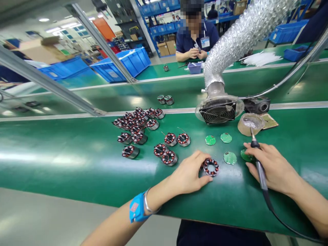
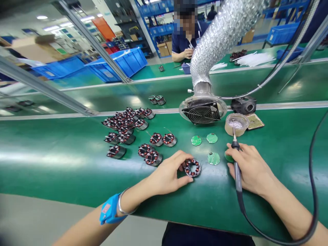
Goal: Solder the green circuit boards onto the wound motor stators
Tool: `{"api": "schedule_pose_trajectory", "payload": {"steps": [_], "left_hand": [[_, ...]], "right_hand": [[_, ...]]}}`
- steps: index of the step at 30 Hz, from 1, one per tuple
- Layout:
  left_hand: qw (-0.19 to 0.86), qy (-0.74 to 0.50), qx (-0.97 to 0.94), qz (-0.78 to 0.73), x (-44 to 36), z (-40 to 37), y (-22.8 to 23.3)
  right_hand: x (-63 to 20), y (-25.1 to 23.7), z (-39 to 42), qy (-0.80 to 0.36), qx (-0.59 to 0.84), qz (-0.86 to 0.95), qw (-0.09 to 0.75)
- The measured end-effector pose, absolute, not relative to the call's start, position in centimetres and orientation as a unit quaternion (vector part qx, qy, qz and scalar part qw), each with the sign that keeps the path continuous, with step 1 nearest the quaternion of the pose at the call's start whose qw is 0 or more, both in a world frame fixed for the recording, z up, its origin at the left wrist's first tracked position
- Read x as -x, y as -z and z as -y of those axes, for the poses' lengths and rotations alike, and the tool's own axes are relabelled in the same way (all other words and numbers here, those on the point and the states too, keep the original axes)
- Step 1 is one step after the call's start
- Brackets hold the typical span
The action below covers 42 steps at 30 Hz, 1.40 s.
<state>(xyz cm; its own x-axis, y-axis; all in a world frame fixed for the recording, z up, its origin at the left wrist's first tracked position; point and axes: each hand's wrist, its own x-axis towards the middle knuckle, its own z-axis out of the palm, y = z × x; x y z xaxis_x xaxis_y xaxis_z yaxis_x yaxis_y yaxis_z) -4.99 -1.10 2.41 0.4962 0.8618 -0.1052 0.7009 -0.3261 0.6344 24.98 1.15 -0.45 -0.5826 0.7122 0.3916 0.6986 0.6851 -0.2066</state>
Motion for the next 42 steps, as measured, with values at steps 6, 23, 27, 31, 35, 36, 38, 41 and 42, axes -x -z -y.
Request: {"api": "schedule_pose_trajectory", "payload": {"steps": [6, 23, 27, 31, 35, 36, 38, 41, 42], "left_hand": [[0.417, -0.168, -0.751, -0.484, 2.3, 0.7, -2.8], [0.634, -0.32, -0.526, -0.469, 1.4, -0.6, 0.3], [0.675, -0.272, -0.499, -0.47, 1.8, -0.2, 0.2], [0.652, -0.228, -0.527, -0.495, 2.8, -0.9, -0.7], [0.594, -0.139, -0.637, -0.471, 2.4, -1.3, -2.1], [0.594, -0.106, -0.651, -0.46, 2.3, -1.4, -2.3], [0.619, -0.068, -0.636, -0.455, 2.6, -1.8, -2.8], [0.648, -0.061, -0.597, -0.469, 3.8, -2.7, -3.4], [0.644, -0.07, -0.595, -0.476, 4.2, -2.9, -3.6]], "right_hand": [[-20.1, -1.0, 2.5, -0.199, 0.465, 0.806, 0.309], [-18.5, 0.0, 4.2, -0.09, 0.504, 0.767, 0.386], [-17.4, 0.5, 5.1, -0.104, 0.486, 0.802, 0.331], [-17.9, 0.7, 4.6, -0.133, 0.463, 0.813, 0.327], [-18.8, 0.8, 4.4, -0.155, 0.431, 0.825, 0.332], [-19.0, 0.8, 4.3, -0.162, 0.428, 0.826, 0.33], [-19.4, 0.9, 4.2, -0.176, 0.424, 0.827, 0.325], [-19.9, 0.9, 3.9, -0.19, 0.41, 0.834, 0.318], [-20.0, 0.8, 3.8, -0.193, 0.402, 0.836, 0.319]]}}
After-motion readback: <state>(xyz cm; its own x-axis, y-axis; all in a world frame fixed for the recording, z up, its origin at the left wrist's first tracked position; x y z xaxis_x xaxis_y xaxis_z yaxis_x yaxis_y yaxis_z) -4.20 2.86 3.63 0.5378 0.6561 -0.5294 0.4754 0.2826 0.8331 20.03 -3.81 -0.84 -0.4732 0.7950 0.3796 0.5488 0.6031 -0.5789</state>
